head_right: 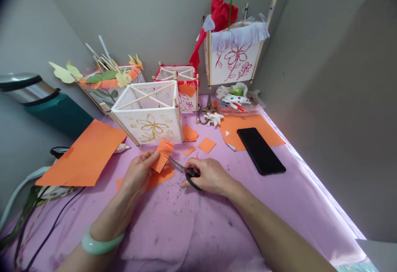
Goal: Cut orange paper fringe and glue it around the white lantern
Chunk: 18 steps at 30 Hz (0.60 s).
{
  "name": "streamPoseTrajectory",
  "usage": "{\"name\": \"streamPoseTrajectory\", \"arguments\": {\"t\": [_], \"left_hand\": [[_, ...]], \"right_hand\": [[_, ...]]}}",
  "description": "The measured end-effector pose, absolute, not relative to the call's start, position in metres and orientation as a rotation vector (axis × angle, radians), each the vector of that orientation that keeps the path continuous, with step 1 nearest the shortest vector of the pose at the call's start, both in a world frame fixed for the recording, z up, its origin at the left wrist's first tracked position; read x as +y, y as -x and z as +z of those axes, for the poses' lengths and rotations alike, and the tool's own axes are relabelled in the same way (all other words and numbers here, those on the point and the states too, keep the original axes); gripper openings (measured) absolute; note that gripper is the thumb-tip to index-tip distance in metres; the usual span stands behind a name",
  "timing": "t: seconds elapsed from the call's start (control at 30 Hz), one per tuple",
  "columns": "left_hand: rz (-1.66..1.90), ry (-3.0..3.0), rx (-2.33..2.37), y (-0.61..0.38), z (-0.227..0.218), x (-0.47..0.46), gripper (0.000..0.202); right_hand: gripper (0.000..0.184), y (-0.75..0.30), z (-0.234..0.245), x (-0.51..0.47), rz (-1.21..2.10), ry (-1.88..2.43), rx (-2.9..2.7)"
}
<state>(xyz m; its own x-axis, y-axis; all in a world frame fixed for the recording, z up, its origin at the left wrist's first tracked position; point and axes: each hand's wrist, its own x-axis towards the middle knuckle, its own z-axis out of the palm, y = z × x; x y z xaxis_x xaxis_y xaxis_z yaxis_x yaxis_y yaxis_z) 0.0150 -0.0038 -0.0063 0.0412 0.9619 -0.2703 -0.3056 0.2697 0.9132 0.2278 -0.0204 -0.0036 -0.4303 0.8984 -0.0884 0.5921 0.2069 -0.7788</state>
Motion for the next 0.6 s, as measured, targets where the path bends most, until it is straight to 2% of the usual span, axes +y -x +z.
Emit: {"name": "streamPoseTrajectory", "arguments": {"t": [0.6], "left_hand": [[1.111, -0.764, 1.109, -0.019, -0.0012, -0.0062, 0.033]], "right_hand": [[0.031, -0.2247, -0.0034, -0.0211, 1.023, 1.421, -2.121]]}}
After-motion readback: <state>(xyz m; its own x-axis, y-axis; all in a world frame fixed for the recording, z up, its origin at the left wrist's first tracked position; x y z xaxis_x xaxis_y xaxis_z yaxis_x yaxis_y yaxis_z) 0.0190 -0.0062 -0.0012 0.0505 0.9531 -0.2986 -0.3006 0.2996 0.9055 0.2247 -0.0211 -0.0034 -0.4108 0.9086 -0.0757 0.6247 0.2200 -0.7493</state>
